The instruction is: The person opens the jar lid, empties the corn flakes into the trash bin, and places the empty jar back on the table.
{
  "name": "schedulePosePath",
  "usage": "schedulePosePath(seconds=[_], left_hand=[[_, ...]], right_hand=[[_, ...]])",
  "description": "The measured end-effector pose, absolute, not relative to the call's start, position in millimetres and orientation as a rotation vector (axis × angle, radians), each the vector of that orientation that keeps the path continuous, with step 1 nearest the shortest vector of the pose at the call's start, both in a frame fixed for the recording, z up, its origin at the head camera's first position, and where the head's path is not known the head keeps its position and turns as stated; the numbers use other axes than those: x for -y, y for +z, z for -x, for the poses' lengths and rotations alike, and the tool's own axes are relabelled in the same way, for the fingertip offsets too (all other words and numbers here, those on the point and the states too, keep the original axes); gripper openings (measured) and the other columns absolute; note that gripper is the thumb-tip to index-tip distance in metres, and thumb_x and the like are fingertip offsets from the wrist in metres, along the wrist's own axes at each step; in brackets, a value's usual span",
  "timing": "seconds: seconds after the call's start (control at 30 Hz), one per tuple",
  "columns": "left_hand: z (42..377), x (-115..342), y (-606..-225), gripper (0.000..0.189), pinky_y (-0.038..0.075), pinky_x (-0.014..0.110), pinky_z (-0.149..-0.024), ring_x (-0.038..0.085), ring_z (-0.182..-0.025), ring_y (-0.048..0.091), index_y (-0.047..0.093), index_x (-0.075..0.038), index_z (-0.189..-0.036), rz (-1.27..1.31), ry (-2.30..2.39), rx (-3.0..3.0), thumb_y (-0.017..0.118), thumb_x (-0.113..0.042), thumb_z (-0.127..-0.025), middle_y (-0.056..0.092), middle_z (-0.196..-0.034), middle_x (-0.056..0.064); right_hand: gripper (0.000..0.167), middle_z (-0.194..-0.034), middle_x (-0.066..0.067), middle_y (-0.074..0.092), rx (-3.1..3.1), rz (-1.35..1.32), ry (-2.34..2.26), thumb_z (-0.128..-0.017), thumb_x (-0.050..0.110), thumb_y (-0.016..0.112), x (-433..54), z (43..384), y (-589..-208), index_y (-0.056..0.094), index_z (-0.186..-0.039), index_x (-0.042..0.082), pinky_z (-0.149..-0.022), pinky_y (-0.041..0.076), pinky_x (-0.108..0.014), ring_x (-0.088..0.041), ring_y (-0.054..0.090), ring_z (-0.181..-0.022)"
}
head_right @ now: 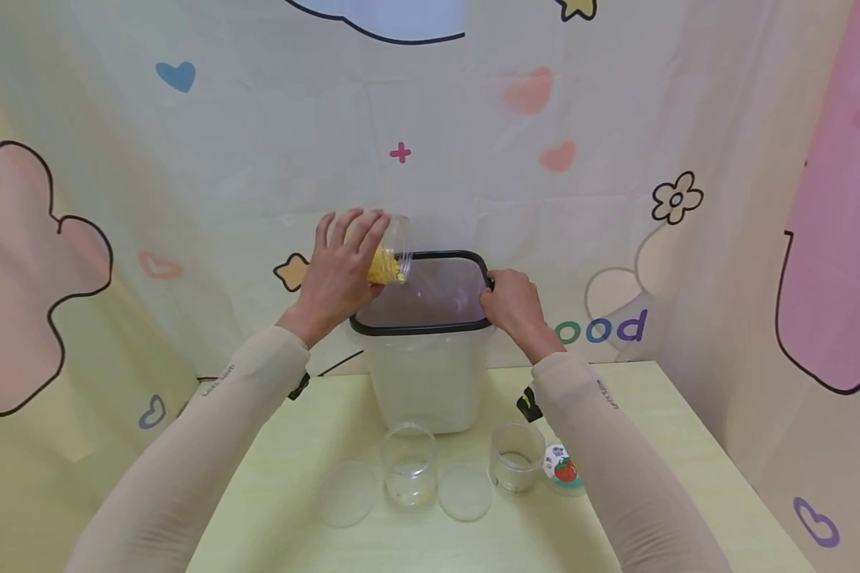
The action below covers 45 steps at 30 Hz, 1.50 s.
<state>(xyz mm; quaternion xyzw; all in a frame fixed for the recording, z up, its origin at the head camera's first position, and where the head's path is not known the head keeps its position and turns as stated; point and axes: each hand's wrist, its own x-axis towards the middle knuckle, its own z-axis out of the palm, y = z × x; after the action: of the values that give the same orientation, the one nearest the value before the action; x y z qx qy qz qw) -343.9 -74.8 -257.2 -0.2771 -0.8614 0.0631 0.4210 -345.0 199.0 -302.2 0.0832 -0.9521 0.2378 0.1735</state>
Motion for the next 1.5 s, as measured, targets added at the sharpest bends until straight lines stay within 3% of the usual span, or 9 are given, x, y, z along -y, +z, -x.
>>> schedulePosePath(seconds=[0.47, 0.83, 1.5], left_hand=[[346.8, 72.3, -261.2, 0.094, 0.019, 0.057, -0.120, 0.030, -0.144, 0.027, 0.024, -0.017, -0.153, 0.704, 0.268, 2.140, 0.079, -0.030, -0.077, 0.034, -0.155, 0.005], [346.2, 73.6, -264.1, 0.087, 0.018, 0.057, -0.120, 0.030, -0.144, 0.028, 0.023, -0.018, -0.154, 0.708, 0.312, 2.143, 0.073, -0.026, -0.083, 0.033, -0.156, 0.004], [344.0, 71.9, -265.0, 0.088, 0.015, 0.057, -0.122, 0.029, -0.147, 0.025, 0.022, -0.020, -0.155, 0.697, 0.455, 2.139, 0.073, -0.029, -0.084, 0.028, -0.159, 0.004]], right_hand=[[0.040, -0.115, -0.022, 0.069, 2.696, -0.235, 0.658, -0.093, 0.013, 0.046, -199.5, 345.8, -302.7, 0.063, -0.126, -0.001, -0.087, 0.051, -0.050, -0.037, 0.062, -0.099], [0.042, -0.118, -0.023, 0.068, 2.695, -0.227, 0.665, -0.093, 0.014, 0.046, -199.4, 346.1, -303.2, 0.062, -0.129, -0.001, -0.088, 0.051, -0.050, -0.038, 0.062, -0.102], [0.045, -0.124, -0.024, 0.065, 2.719, -0.217, 0.678, -0.095, 0.015, 0.044, -199.2, 344.0, -302.5, 0.057, -0.135, -0.002, -0.090, 0.053, -0.050, -0.038, 0.062, -0.105]])
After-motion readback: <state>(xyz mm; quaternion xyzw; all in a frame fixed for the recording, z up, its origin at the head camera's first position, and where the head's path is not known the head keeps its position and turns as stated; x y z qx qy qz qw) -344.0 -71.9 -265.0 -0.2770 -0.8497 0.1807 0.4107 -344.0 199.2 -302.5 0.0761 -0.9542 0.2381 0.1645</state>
